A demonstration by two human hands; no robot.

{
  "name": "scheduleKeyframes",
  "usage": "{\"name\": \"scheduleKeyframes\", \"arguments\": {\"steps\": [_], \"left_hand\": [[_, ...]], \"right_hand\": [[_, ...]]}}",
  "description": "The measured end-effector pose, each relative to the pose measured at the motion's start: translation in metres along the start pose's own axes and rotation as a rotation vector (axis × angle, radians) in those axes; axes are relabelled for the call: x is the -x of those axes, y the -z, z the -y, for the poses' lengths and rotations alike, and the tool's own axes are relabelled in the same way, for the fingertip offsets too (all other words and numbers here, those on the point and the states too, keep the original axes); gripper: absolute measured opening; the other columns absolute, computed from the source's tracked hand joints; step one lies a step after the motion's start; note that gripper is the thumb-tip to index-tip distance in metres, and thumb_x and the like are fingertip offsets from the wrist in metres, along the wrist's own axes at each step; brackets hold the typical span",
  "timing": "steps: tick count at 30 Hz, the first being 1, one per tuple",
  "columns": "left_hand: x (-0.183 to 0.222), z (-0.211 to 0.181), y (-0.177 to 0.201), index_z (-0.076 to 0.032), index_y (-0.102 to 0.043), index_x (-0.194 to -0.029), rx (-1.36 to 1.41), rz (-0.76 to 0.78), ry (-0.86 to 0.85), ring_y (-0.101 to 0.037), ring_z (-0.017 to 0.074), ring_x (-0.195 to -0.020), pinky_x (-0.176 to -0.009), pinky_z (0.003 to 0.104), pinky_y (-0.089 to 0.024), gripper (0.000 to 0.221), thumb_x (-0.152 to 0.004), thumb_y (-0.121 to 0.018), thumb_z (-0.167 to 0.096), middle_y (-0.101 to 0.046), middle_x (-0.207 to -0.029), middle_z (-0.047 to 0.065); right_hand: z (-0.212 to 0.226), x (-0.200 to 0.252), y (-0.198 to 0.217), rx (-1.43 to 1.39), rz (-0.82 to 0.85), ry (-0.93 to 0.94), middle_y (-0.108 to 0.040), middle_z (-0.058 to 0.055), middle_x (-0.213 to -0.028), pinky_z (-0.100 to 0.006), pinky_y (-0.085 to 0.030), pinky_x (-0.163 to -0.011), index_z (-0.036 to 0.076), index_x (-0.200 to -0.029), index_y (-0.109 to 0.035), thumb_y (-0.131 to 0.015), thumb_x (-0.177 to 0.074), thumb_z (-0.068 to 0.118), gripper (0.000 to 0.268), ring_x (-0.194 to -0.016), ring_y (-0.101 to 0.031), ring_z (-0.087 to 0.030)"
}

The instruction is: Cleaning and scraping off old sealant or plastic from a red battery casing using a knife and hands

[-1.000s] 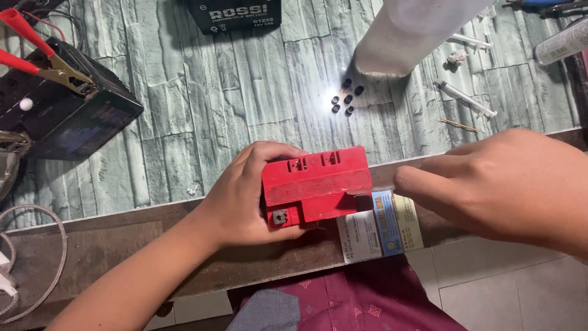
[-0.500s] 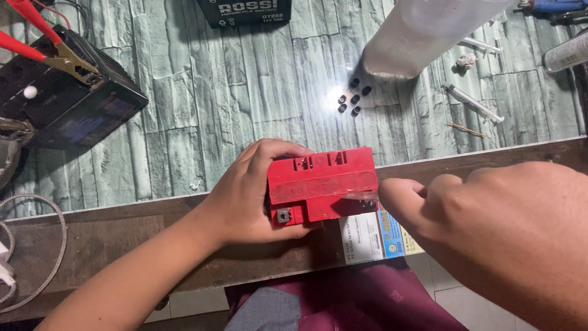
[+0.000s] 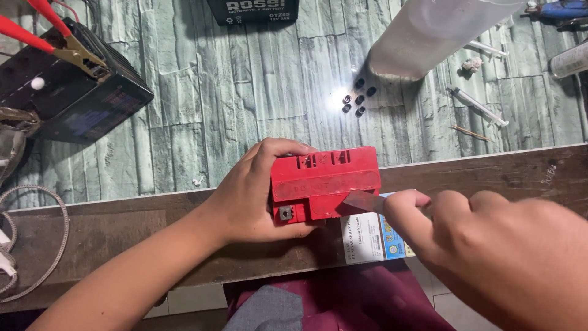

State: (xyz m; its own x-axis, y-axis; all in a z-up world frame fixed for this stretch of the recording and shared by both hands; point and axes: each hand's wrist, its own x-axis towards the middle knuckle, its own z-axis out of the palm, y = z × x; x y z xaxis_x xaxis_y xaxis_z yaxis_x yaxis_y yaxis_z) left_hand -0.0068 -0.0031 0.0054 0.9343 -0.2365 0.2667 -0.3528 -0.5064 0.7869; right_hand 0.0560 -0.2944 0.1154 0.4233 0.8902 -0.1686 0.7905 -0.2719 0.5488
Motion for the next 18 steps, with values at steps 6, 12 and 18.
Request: {"name": "scheduleKeyframes", "arguments": {"steps": [6,12,18], "left_hand": [[0.002,0.001,-0.004,-0.003,-0.037,-0.138,-0.026,-0.034,-0.023,-0.064,0.0345,-0.124,-0.111,0.044,-0.050,0.096,-0.073,-0.090,-0.049,-0.055,-0.132,0.018],[0.001,-0.002,-0.005,0.000,-0.039,-0.135,-0.027,-0.071,-0.018,-0.063,0.0366,-0.128,-0.114,0.045,-0.049,0.096,-0.071,-0.093,-0.047,-0.058,-0.131,0.021],[0.000,-0.001,-0.009,0.001,-0.037,-0.133,-0.050,-0.073,-0.032,-0.062,0.0366,-0.126,-0.117,0.048,-0.047,0.099,-0.068,-0.095,-0.047,-0.059,-0.130,0.020]], "right_hand": [[0.026,0.005,0.001,0.284,-0.175,-0.009,-0.032,0.002,-0.057,-0.029,-0.015,-0.042,0.012,-0.089,-0.061,-0.071,-0.102,0.004,0.019,-0.045,-0.028,-0.012],[0.018,0.002,-0.018,0.157,-0.220,-0.066,-0.035,0.004,-0.060,-0.028,-0.020,-0.046,0.017,-0.106,-0.070,-0.070,-0.104,0.014,0.003,-0.048,-0.033,-0.012],[0.008,-0.006,-0.019,-0.112,-0.334,-0.136,-0.040,0.002,-0.064,-0.027,-0.031,-0.046,0.018,-0.138,-0.078,-0.057,-0.099,0.004,0.047,-0.050,-0.037,-0.015]]}}
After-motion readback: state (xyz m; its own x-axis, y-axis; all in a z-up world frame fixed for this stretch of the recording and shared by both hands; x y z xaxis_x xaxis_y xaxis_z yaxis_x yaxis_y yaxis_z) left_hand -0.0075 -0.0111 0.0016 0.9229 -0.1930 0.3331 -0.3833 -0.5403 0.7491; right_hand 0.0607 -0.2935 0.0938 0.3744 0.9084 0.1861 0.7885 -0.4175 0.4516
